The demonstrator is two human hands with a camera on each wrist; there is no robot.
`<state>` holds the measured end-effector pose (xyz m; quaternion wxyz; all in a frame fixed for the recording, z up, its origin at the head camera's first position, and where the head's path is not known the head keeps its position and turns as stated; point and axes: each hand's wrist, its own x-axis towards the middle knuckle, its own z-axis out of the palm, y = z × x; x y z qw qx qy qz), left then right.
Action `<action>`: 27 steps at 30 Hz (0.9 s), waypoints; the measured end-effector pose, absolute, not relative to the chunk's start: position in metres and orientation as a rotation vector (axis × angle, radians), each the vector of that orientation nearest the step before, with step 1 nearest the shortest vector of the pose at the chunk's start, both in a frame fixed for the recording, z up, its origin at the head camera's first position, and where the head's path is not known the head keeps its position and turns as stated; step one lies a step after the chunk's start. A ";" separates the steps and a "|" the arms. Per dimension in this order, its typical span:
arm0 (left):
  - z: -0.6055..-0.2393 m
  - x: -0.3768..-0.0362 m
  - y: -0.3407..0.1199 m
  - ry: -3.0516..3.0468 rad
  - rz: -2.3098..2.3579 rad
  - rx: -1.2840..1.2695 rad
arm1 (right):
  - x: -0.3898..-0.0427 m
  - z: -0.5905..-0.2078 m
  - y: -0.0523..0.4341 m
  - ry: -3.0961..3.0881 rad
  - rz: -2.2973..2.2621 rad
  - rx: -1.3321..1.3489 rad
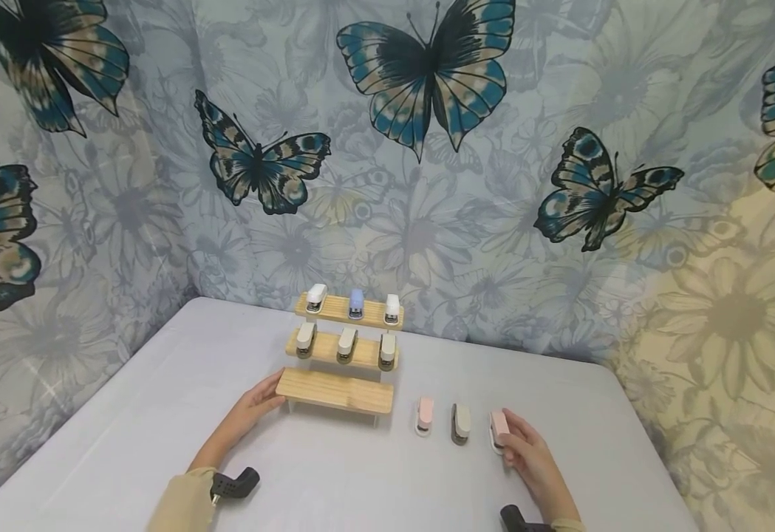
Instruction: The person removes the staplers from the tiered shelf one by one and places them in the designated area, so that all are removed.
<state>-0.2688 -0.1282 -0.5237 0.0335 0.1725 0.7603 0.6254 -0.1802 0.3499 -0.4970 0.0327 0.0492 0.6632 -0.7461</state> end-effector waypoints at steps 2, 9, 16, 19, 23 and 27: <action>-0.524 -0.269 -0.129 2.339 1.927 0.523 | -0.181 -0.495 0.349 2.030 -2.277 0.165; -0.525 -0.269 -0.129 2.317 1.940 0.478 | -0.180 -0.489 0.348 2.051 -2.214 0.261; -0.527 -0.269 -0.128 2.302 1.945 0.562 | -0.178 -0.485 0.351 2.128 -2.121 0.296; -0.527 -0.269 -0.128 2.309 1.937 0.550 | -0.182 -0.490 0.359 2.353 -2.058 0.224; -0.527 -0.270 -0.129 2.311 1.934 0.581 | -0.204 -0.504 0.372 2.691 -1.956 0.109; -0.525 -0.269 -0.131 2.299 1.938 0.646 | -0.226 -0.518 0.369 2.776 -1.961 0.044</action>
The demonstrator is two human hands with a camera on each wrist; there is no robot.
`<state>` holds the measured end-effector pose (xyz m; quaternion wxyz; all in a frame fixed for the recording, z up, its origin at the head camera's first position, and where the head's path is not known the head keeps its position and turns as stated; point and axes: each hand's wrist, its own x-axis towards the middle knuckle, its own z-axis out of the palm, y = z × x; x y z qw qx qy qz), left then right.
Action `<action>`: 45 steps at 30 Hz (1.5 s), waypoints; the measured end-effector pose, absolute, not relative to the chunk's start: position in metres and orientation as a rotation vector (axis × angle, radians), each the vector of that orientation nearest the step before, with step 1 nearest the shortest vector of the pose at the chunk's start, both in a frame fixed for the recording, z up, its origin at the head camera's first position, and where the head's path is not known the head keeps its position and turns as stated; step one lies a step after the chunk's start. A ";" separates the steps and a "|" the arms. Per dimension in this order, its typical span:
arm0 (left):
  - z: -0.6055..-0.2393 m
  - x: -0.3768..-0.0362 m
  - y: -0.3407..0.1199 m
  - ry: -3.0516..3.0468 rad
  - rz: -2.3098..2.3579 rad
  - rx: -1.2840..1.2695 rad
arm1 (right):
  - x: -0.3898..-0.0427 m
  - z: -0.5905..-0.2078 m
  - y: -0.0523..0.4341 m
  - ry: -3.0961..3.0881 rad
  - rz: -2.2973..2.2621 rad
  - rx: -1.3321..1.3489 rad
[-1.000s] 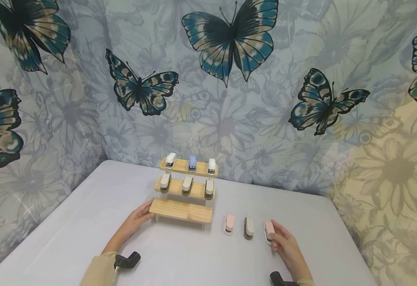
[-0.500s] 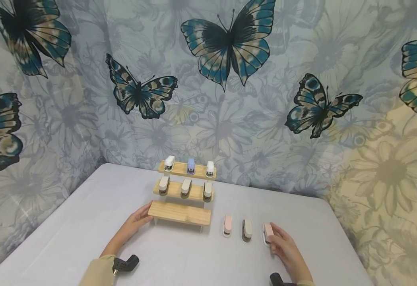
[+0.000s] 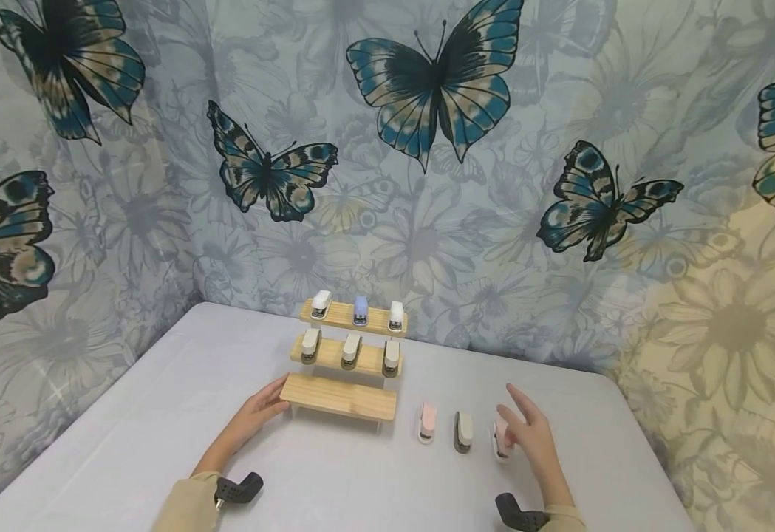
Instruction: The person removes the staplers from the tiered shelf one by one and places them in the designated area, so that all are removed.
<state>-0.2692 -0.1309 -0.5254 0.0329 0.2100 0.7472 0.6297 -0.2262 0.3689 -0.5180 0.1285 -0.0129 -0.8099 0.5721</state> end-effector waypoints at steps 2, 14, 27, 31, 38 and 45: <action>-0.525 -0.268 -0.132 2.310 1.926 0.630 | -0.233 -0.521 0.359 -2.328 1.696 0.005; -0.523 -0.263 -0.139 2.325 1.956 0.536 | -0.282 -0.526 0.275 -2.281 1.880 0.256; -0.525 -0.266 -0.132 2.278 1.952 0.605 | -0.308 -0.488 0.220 -2.342 2.041 0.395; -0.525 -0.267 -0.129 2.280 1.943 0.595 | -0.310 -0.484 0.214 -2.359 2.049 0.346; -0.525 -0.267 -0.128 2.301 1.950 0.572 | -0.318 -0.489 0.212 -2.300 2.107 0.289; -0.523 -0.269 -0.130 2.312 1.942 0.613 | -0.295 -0.454 0.196 -2.253 2.202 0.467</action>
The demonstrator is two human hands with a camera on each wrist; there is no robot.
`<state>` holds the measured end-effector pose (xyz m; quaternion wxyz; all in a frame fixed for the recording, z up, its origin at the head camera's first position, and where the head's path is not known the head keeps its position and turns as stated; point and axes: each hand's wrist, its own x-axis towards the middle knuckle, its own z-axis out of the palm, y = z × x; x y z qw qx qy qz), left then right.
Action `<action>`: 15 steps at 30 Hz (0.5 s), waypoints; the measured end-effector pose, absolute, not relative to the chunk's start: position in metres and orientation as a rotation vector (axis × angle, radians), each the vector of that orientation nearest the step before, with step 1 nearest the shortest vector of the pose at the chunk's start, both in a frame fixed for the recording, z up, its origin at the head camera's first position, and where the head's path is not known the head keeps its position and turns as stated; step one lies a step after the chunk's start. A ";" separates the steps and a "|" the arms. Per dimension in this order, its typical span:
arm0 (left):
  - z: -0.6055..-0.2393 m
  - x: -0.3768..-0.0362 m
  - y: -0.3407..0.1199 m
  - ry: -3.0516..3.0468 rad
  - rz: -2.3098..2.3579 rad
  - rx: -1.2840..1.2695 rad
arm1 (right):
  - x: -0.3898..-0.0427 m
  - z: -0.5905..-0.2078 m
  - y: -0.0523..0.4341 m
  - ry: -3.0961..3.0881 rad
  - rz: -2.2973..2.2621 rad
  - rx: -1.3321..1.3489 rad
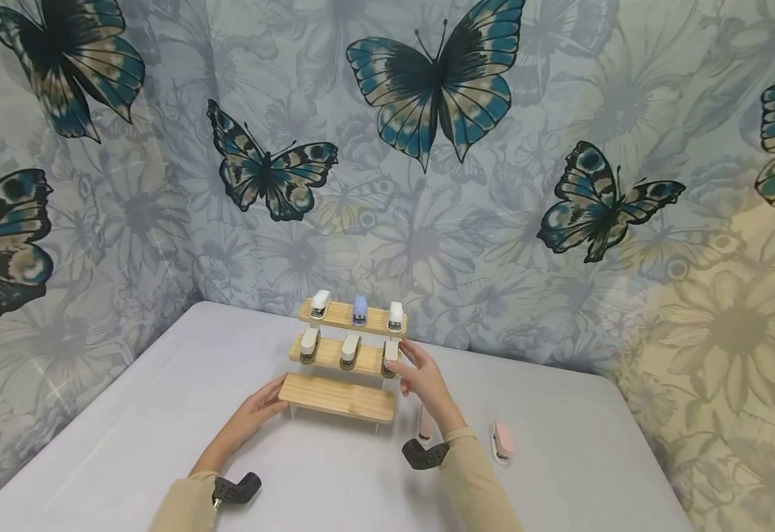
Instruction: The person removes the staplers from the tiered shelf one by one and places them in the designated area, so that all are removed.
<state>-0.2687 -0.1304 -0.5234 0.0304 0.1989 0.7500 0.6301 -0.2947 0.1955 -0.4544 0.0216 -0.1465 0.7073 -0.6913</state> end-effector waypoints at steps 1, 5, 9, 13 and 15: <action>-0.523 -0.269 -0.131 2.311 1.945 0.616 | -0.290 -0.447 0.191 2.175 -2.153 -0.435; -0.523 -0.269 -0.132 2.318 1.946 0.573 | -0.280 -0.430 0.181 2.107 -2.176 -0.301; -0.523 -0.269 -0.132 2.322 1.943 0.607 | -0.282 -0.434 0.180 2.101 -2.182 -0.234; -0.523 -0.268 -0.132 2.325 1.923 0.639 | -0.283 -0.440 0.182 2.151 -2.196 -0.210; -0.523 -0.269 -0.131 2.326 1.916 0.611 | -0.284 -0.444 0.182 2.200 -2.191 -0.204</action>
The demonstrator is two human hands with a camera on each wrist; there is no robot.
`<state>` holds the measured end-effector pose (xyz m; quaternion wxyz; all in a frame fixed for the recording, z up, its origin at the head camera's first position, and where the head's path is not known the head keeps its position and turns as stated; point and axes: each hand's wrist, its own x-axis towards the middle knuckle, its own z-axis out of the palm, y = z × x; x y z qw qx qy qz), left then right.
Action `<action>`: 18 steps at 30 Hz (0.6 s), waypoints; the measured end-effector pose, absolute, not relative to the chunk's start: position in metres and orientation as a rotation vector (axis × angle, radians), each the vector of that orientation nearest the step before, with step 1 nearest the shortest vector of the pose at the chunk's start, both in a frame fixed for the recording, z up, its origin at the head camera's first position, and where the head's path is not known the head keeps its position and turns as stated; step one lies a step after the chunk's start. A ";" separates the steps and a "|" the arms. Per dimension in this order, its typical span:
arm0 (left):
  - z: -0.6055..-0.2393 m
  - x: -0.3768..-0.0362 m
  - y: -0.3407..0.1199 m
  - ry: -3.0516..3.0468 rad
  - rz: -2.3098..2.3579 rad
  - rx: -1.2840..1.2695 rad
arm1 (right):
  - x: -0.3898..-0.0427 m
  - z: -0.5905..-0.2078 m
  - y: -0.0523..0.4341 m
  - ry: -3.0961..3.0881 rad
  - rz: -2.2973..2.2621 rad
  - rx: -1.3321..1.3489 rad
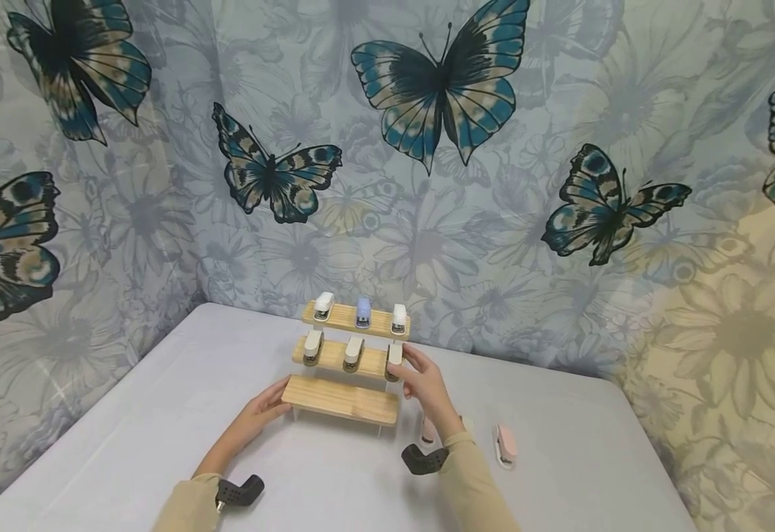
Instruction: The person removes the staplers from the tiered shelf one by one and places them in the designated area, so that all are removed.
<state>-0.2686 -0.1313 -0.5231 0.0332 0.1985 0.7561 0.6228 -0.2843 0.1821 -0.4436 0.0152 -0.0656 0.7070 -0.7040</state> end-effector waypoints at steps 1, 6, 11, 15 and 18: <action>-0.523 -0.269 -0.131 2.329 1.915 0.601 | -0.280 -0.441 0.181 2.227 -2.183 -0.186; -0.523 -0.269 -0.129 2.321 1.933 0.542 | -0.288 -0.462 0.187 2.357 -2.160 -0.288; -0.524 -0.269 -0.128 2.321 1.943 0.519 | -0.303 -0.495 0.195 2.460 -2.171 -0.219; -0.520 -0.267 -0.129 2.298 1.952 0.547 | -0.313 -0.515 0.199 2.484 -2.202 -0.120; -0.520 -0.267 -0.130 2.288 1.953 0.583 | -0.310 -0.517 0.198 2.495 -2.200 -0.108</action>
